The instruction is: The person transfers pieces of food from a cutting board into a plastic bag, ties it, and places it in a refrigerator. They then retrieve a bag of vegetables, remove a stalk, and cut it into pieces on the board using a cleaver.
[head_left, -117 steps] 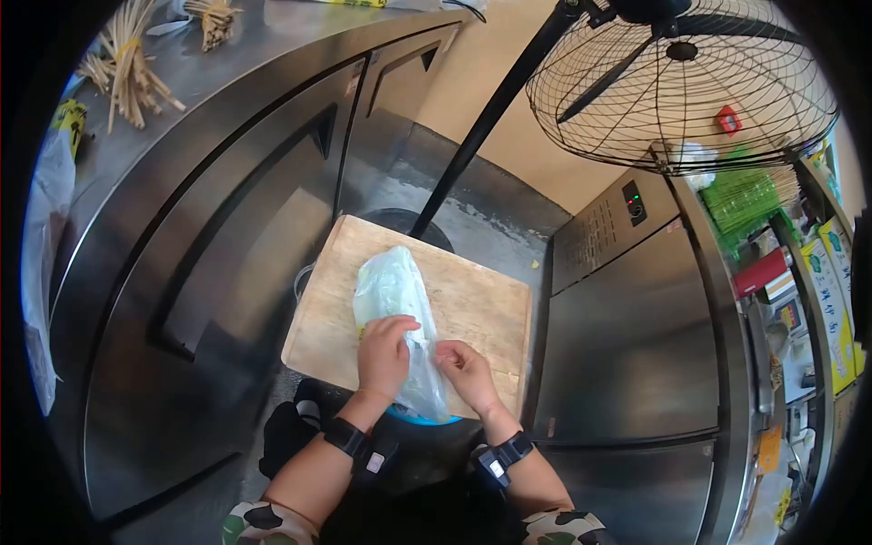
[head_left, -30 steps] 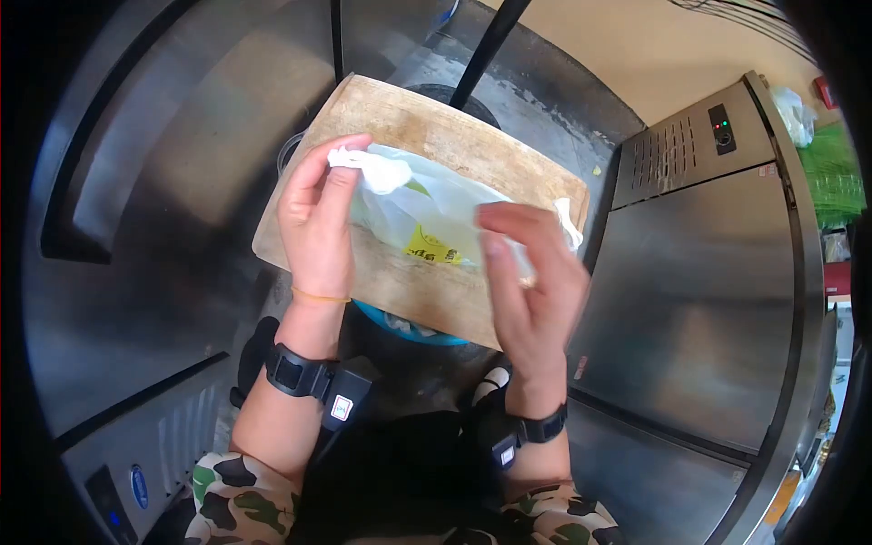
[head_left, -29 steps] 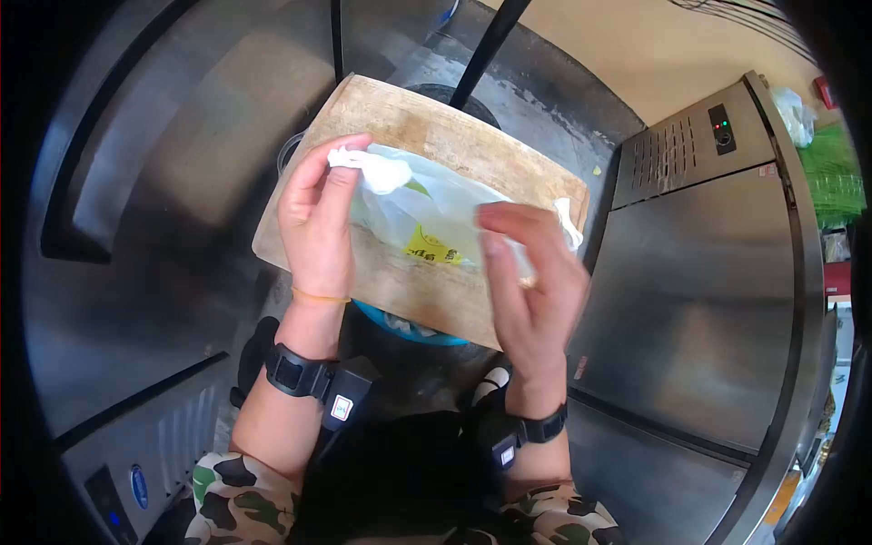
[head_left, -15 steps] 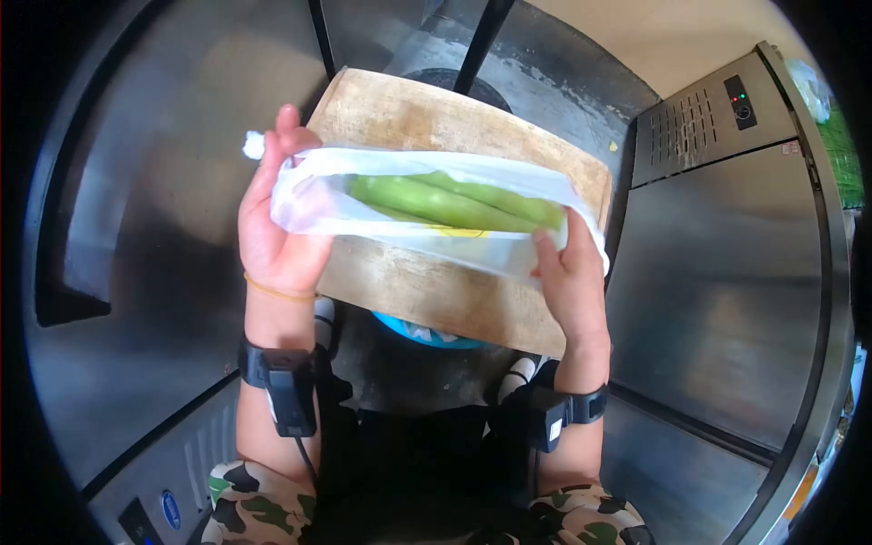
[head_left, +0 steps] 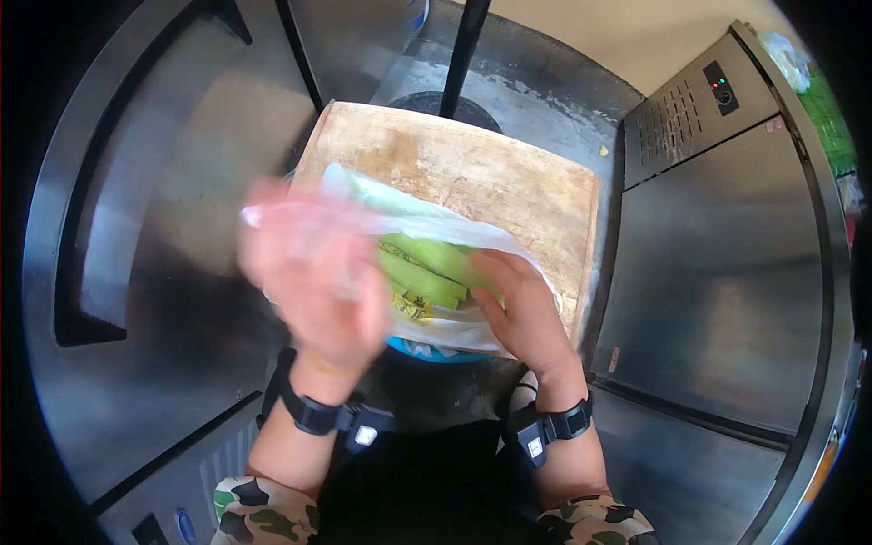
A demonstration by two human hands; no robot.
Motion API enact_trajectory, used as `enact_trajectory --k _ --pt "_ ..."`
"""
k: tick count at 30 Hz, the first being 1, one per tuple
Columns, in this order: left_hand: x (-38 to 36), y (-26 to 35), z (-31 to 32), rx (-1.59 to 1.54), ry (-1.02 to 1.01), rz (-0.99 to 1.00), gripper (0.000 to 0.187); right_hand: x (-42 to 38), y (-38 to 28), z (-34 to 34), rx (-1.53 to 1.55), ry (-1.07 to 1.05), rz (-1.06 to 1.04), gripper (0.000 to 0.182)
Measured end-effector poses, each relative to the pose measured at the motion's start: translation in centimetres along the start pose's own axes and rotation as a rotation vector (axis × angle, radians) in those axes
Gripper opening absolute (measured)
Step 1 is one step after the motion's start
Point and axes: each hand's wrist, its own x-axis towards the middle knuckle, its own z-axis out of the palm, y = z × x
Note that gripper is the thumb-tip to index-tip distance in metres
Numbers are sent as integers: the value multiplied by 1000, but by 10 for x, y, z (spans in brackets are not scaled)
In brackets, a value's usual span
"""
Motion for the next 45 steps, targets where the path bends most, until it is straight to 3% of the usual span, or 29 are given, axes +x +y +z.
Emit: enact_trajectory --k 2,3,7,10,13,14,16,17,20,23,26,30,33,36,37,39,40,45 --pt "-14 16 10 -264 -542 48 60 -2 1 -2 -40 57 95 41" --pt "-27 22 26 -416 -787 -47 62 -1 3 -4 -54 85 133 42" --pt "-42 23 27 50 -970 -213 74 -4 24 -8 -43 156 147 47" --pt "-46 16 18 80 -1067 -406 79 -7 29 -3 -139 5 164 47" --pt "-67 -8 16 5 -1039 -677 58 -7 35 15 -216 -10 98 52" --pt "-81 -17 20 -73 -1038 -790 52 -3 34 16 -239 -102 165 55" --pt "-86 -19 24 67 -1041 -759 25 -4 42 26 -414 -34 95 55" --pt "-80 -20 26 86 -1123 -800 24 -6 44 29 -381 -48 116 55" --pt "-86 -59 30 201 -944 -773 24 3 23 37 -263 -59 157 54" --pt "-66 -77 38 337 -590 -574 26 9 -3 50 -4 -81 179 53" --pt "-43 -59 47 217 -454 -400 30 15 -8 51 228 -84 115 53" --pt "-42 -52 44 209 -658 -628 33 24 -4 46 236 114 117 47" --pt "-52 -61 40 212 -700 -640 36 24 -2 48 282 161 114 46" --pt "-68 -59 39 253 -586 -580 39 21 -12 49 347 199 75 40" --pt "-62 -55 35 288 -671 -647 41 20 -14 50 282 204 58 39" --pt "-68 -63 33 373 -551 -500 42 14 -13 54 151 219 27 38" --pt "-72 -68 33 413 -492 -425 42 13 -13 55 101 180 20 41" --pt "-87 -97 33 301 -528 -731 45 5 -29 73 23 -20 60 61"
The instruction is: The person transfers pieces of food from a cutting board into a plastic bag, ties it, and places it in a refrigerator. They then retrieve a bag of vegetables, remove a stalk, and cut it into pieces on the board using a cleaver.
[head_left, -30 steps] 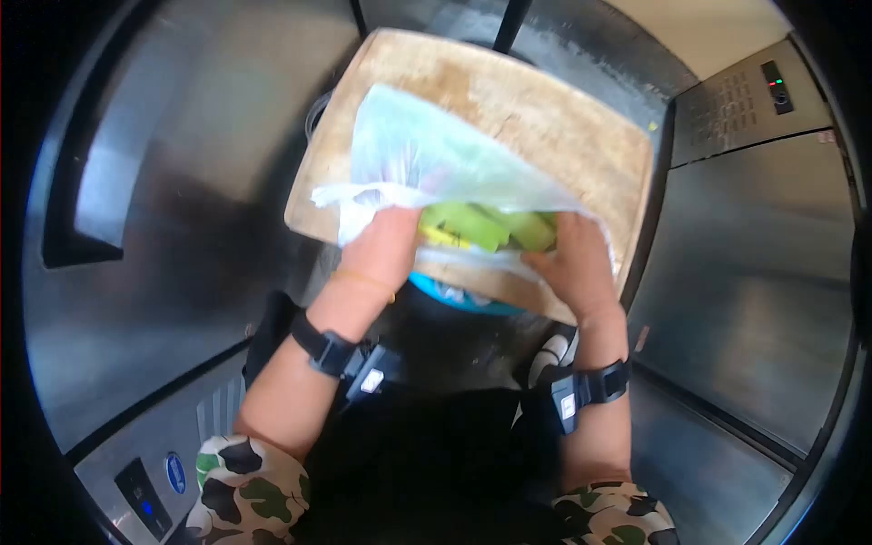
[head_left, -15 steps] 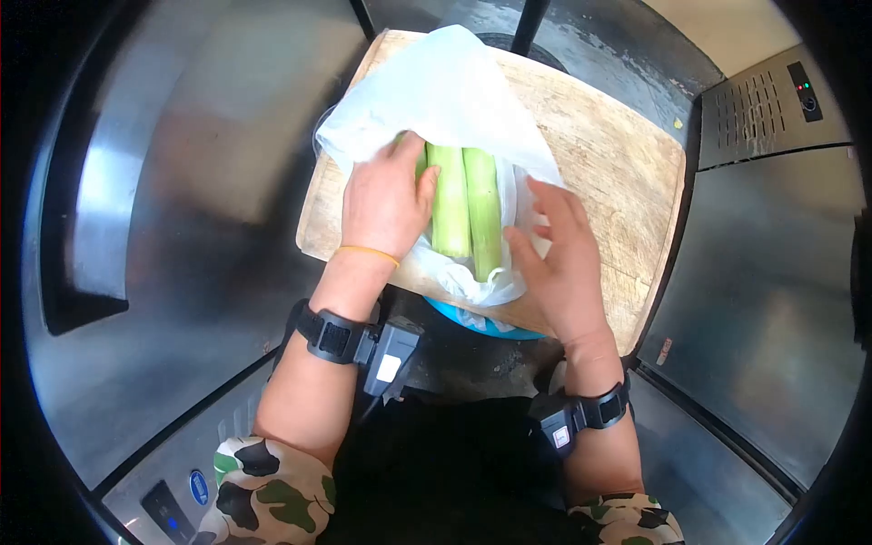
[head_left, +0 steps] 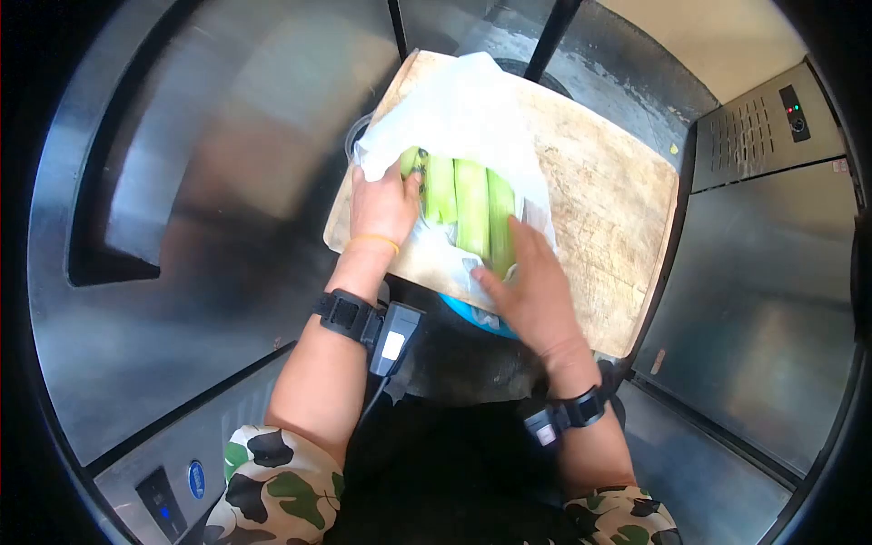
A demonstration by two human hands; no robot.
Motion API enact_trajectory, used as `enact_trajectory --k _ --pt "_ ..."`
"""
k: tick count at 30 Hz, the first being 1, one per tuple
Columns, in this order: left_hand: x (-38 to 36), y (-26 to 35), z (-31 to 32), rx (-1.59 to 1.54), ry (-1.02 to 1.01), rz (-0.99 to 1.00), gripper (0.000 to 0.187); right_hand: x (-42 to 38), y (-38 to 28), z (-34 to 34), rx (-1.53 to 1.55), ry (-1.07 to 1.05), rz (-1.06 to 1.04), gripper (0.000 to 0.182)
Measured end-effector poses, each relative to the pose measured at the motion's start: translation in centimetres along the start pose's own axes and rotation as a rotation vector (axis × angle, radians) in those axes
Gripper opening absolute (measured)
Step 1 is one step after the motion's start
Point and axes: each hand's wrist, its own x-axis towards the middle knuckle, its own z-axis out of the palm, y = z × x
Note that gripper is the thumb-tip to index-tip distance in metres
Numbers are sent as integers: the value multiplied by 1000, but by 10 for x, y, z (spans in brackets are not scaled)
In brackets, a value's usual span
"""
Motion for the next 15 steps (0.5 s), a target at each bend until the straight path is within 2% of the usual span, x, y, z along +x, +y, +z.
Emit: enact_trajectory --k 1,2,5,6,11,13,15 --pt "2 -5 4 -8 -29 -44 45 0 -3 4 -51 5 -11 65" --pt "2 -9 10 41 170 144 45 -3 -3 7 -100 12 -28 68" --pt "11 13 -9 13 -36 -97 44 6 -6 16 -95 19 -33 72" --pt "13 9 -7 20 55 -49 41 10 -7 20 -67 23 -33 71" --pt "23 -19 -18 -130 117 -153 33 17 -13 35 258 -26 10 65" --pt "24 -26 -21 -172 88 -170 34 17 -14 35 323 -38 37 59" --pt "23 -26 -23 -226 146 -100 31 16 -15 26 247 31 -44 52"
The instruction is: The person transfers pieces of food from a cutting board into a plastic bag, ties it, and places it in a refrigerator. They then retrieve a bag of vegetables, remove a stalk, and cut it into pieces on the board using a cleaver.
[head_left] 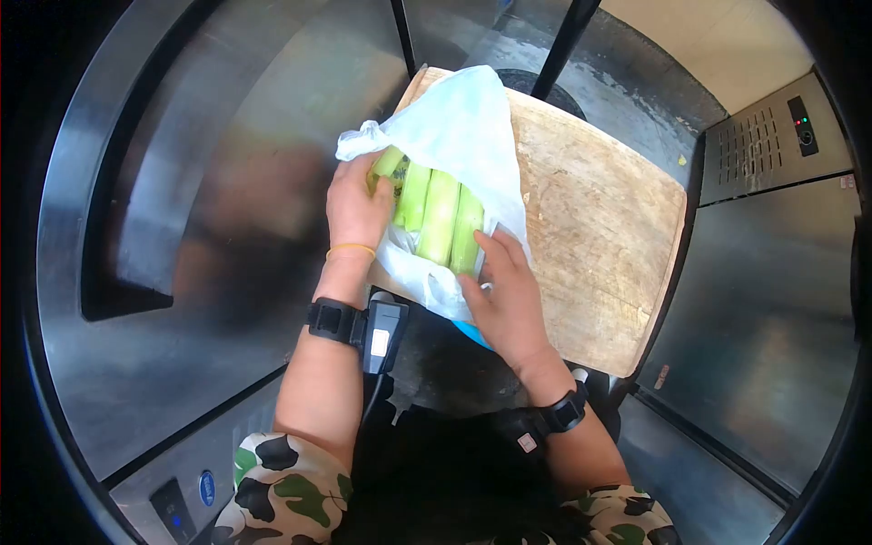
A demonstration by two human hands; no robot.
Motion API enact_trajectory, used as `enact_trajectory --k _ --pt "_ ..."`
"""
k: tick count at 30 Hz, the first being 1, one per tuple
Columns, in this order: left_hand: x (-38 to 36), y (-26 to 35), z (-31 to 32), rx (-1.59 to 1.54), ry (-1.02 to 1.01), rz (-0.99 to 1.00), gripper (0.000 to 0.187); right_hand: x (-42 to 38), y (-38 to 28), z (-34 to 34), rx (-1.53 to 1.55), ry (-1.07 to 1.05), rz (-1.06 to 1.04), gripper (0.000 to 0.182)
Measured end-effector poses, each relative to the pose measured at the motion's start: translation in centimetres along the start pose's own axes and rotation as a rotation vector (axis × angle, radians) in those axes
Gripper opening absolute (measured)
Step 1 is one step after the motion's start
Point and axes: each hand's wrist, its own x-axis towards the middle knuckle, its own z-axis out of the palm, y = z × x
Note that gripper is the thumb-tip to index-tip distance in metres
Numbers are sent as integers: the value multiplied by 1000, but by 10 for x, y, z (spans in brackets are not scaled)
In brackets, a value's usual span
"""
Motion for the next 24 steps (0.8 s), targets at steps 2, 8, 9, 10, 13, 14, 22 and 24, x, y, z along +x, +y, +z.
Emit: enact_trajectory --k 2,8,9,10,13,14,22,24 --pt "-2 6 -3 -89 13 -33 28 -3 0 -9 -8 30 -52 45" --pt "-5 12 -2 -150 -104 -112 25 -16 6 -27 38 37 -15 33" --pt "-7 15 -2 -3 -152 -41 31 -16 6 -29 43 21 -10 32" --pt "-10 19 -1 -21 -124 -31 34 -16 4 -31 49 3 -8 31" --pt "-9 34 -3 36 -51 39 34 -16 5 -27 28 2 -80 32" --pt "-9 39 -2 22 -1 77 33 -16 3 -27 76 -16 -40 33" --pt "-31 84 -14 5 -236 333 14 -16 6 -22 111 -26 -45 35" --pt "-38 83 -12 21 -336 388 18 -13 7 -24 125 -11 -30 32"
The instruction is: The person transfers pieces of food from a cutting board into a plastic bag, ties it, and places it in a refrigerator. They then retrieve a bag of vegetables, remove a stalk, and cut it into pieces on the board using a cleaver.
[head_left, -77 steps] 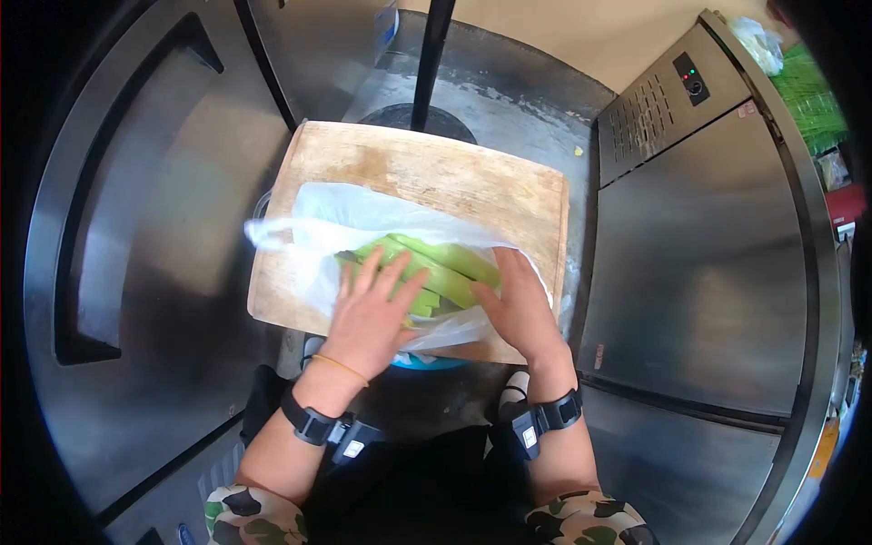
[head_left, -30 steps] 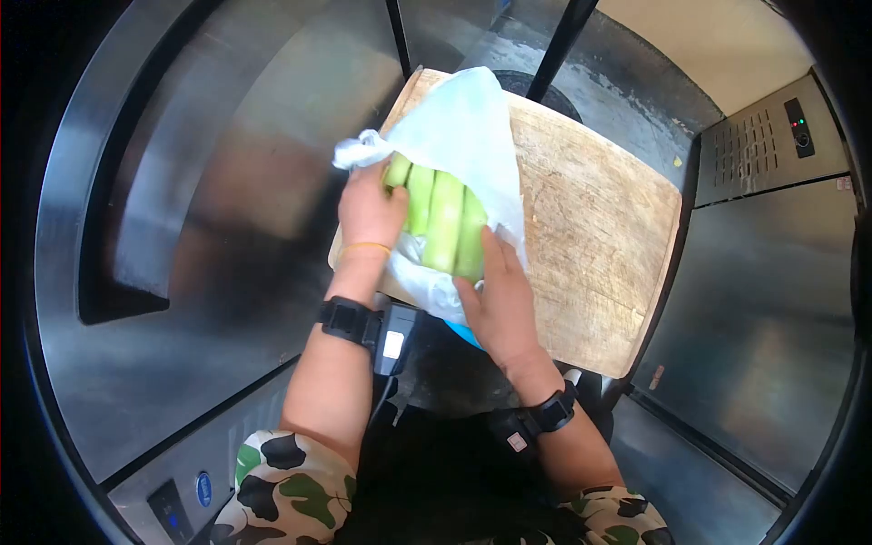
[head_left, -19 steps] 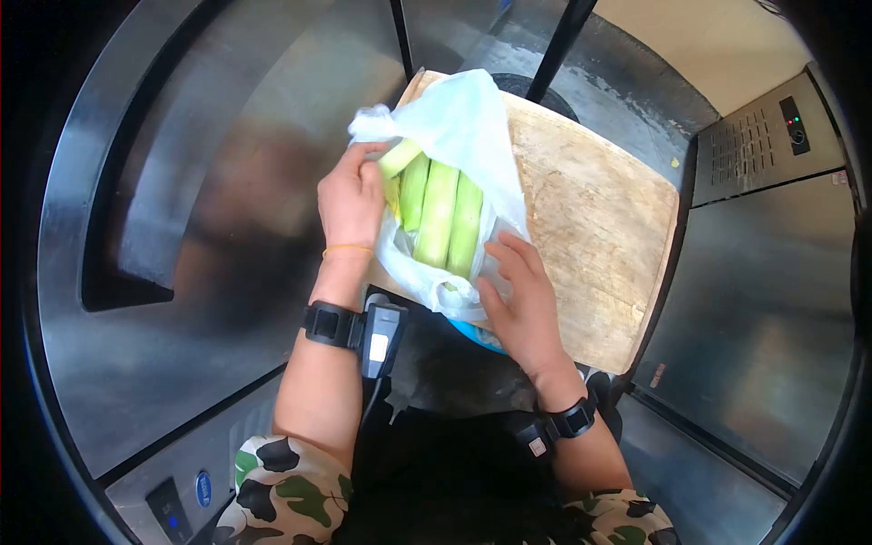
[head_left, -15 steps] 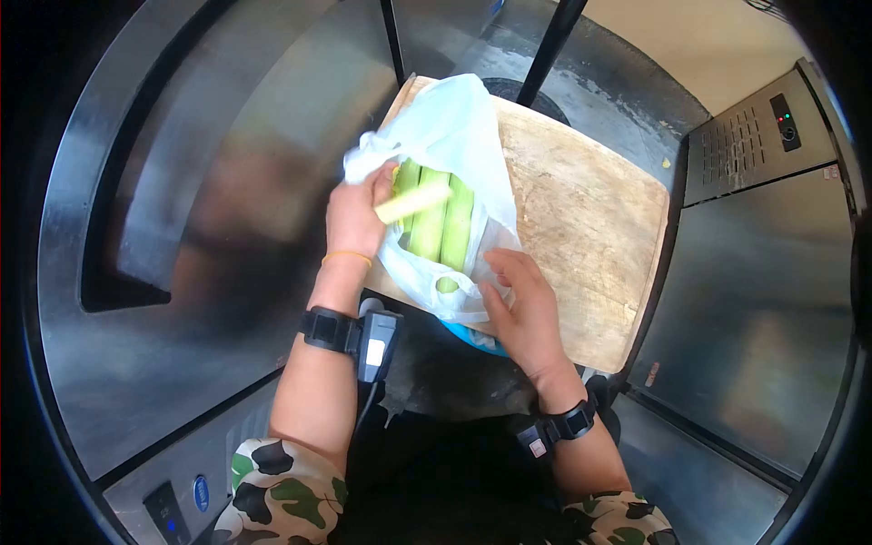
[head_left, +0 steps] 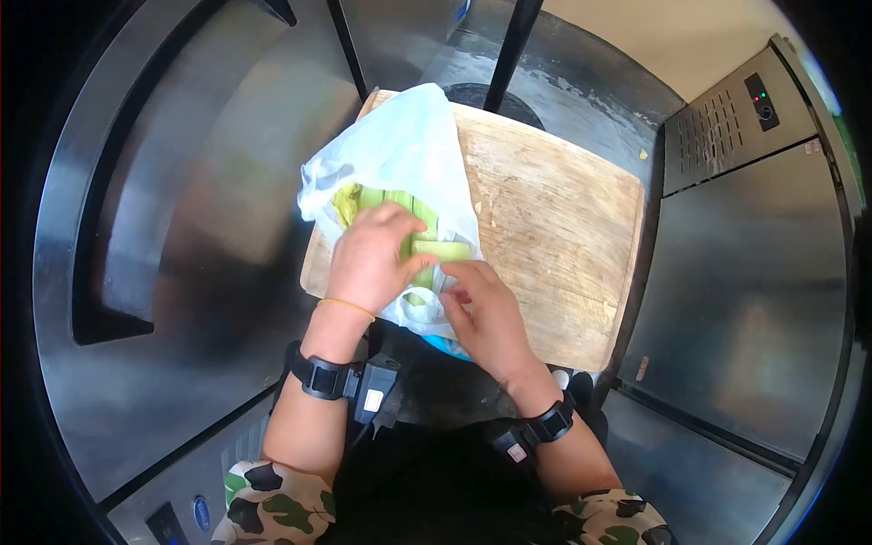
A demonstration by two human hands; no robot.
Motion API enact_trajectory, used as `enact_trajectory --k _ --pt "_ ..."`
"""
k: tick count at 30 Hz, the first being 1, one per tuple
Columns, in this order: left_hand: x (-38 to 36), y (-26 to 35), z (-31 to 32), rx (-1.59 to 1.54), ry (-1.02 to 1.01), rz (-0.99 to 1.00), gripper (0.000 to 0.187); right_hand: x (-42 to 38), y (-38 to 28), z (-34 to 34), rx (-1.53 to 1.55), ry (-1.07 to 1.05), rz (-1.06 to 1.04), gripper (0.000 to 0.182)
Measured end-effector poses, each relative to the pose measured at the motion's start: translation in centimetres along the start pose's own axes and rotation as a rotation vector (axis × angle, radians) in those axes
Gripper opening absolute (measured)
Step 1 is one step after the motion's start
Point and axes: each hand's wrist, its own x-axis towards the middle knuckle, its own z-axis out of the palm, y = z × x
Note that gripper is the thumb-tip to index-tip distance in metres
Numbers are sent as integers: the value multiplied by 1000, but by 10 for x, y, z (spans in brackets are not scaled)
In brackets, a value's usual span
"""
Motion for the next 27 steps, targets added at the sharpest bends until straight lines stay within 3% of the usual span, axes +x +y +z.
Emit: enact_trajectory --k 2,3,7,14,21,22,23,25,26,27 --pt "-3 -3 4 55 -40 68 17 1 -1 -3 23 18 19 30" --pt "-3 -2 2 42 -133 -15 17 2 -3 -5 36 34 32 28" --pt "0 -20 3 -143 -140 -100 23 1 -5 -14 91 120 48 24" --pt "-4 10 15 27 -89 60 33 -5 -8 -26 108 156 58 24" --pt "-1 12 17 37 -180 62 27 -19 -11 -53 91 193 55 26" --pt "-3 1 22 -23 -124 133 29 -21 -13 -59 68 210 57 26" --pt "-3 -3 18 -73 -179 93 23 -23 -5 -61 46 235 14 31" --pt "-8 -36 19 -386 -180 -2 30 -30 15 -63 -52 283 -80 36" --pt "-14 -45 13 -722 -171 -237 31 -34 23 -67 -200 363 -158 36" --pt "-16 -8 -18 -935 -126 -305 34 -38 24 -75 -35 335 -20 34"
